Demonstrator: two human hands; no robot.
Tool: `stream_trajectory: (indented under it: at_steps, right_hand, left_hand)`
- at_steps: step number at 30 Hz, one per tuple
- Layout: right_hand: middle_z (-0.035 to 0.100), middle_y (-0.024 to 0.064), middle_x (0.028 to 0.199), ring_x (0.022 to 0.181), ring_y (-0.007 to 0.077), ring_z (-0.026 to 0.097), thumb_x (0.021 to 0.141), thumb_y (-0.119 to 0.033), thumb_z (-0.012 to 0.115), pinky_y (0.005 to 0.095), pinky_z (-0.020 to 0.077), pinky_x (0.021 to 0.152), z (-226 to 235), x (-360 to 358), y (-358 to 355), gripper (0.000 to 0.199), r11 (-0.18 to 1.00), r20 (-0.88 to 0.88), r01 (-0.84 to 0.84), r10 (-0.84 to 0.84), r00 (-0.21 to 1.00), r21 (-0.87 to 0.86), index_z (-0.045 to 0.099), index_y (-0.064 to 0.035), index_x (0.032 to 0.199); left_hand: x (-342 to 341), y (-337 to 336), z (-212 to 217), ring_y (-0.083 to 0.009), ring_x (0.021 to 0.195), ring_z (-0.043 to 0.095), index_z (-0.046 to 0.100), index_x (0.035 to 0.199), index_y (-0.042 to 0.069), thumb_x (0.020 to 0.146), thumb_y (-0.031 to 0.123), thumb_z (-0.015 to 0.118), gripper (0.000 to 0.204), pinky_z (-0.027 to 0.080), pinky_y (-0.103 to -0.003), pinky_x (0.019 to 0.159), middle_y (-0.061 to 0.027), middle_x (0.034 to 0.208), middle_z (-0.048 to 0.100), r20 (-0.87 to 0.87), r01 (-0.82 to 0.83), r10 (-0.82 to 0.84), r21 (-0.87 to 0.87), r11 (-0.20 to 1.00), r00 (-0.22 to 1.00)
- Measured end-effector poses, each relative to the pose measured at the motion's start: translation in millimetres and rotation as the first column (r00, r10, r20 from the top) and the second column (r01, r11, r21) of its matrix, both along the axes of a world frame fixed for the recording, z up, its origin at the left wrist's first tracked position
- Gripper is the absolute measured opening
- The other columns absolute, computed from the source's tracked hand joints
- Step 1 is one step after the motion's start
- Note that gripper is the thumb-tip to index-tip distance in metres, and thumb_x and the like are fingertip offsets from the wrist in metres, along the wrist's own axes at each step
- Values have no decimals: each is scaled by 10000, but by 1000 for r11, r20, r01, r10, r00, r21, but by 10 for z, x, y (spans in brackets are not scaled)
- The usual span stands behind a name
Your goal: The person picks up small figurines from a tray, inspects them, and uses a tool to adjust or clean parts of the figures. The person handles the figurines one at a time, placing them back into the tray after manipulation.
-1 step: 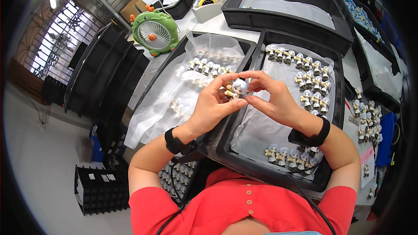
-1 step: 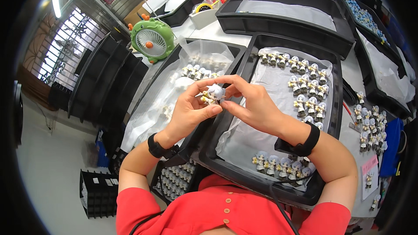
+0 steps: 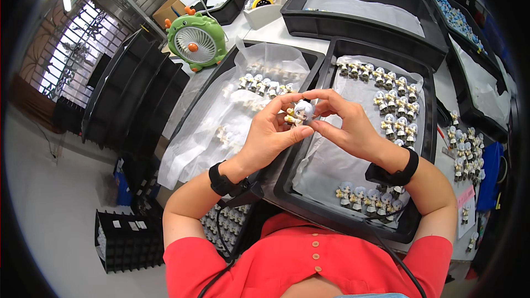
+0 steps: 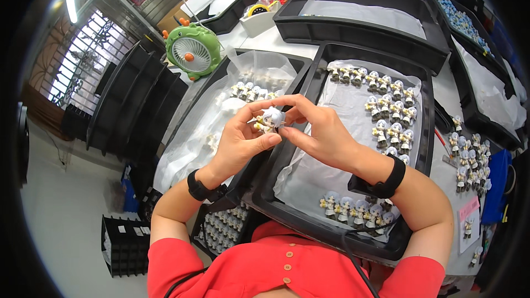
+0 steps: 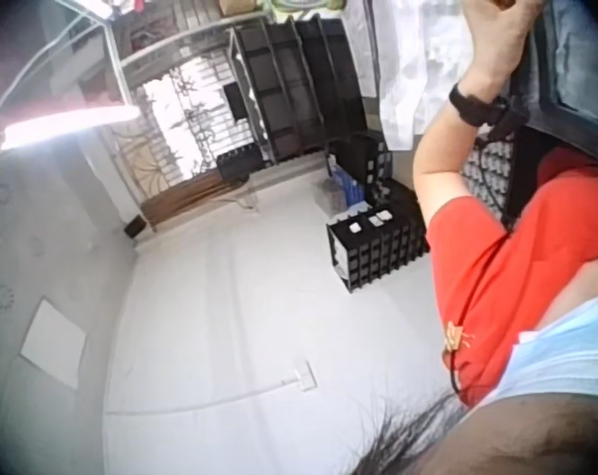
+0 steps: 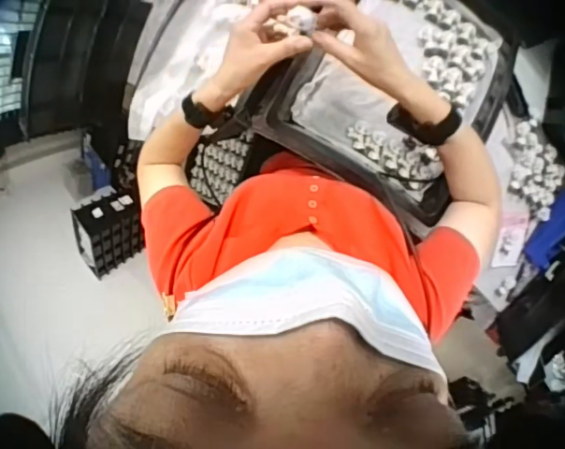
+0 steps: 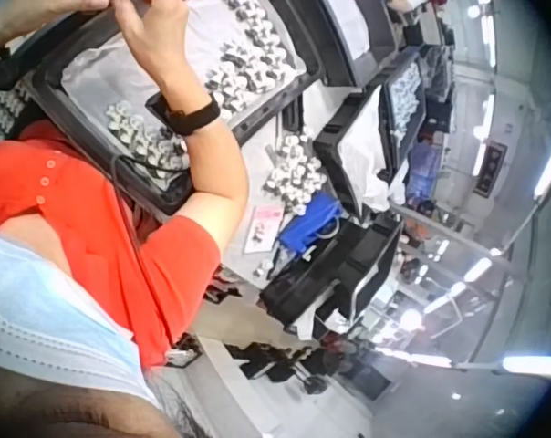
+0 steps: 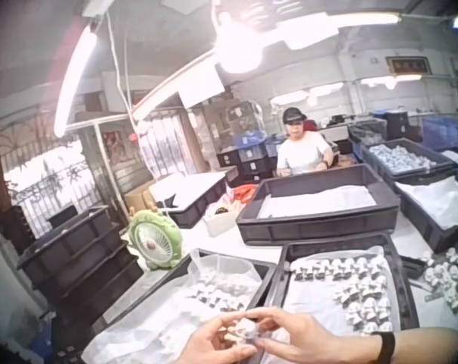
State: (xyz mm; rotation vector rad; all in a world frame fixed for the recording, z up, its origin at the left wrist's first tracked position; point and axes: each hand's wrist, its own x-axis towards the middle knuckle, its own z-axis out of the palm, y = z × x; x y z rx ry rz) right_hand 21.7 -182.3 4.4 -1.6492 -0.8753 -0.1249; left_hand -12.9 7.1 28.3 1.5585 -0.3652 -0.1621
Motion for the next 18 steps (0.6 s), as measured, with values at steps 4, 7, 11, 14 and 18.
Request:
stream_trajectory:
  at_steps: [4,7,11,14,18]
  right_hand:
    - [624,72,810,784,148,621,800,1,575,290,493,755,11,-12,-13,389,996,-148,-65,73,986,61,497,-60,1176]
    - [618,53,852,829,115,602,814,8,554,277,484,768,-32,20,-15,398,966,-398,-156,229,889,207,458,-51,1196]
    - [605,47,919,856,99,586,829,16,517,252,464,762,-53,42,-4,412,924,-527,-212,358,771,318,415,-46,1223]
    - [599,40,929,848,89,580,831,14,501,237,455,748,-31,34,-25,416,931,-583,-187,345,736,315,412,-50,1232]
    - [606,46,890,812,84,578,820,-15,537,225,450,714,-21,54,-35,414,933,-663,-193,352,660,303,429,-21,1219]
  left_hand:
    - [-48,-35,-9,-84,891,561,409,1264,12,783,61,709,568,496,-225,763,-25,994,519,29,-2,3,-32,999,1000]
    - [-91,-90,0,-81,900,559,399,1272,18,784,49,703,576,493,-216,758,-22,983,522,43,-5,6,-38,999,999]
    - [-99,-139,2,-93,965,534,419,1277,32,782,9,692,565,469,-235,831,-21,1054,507,48,35,-38,59,998,998]
    - [-43,-163,-30,-82,929,540,425,1276,26,779,12,696,566,475,-228,807,-20,1044,518,122,-5,-19,193,981,992]
    - [12,-204,-121,-51,684,452,509,1208,39,718,112,763,557,405,-201,596,8,882,498,197,-57,27,146,988,980]
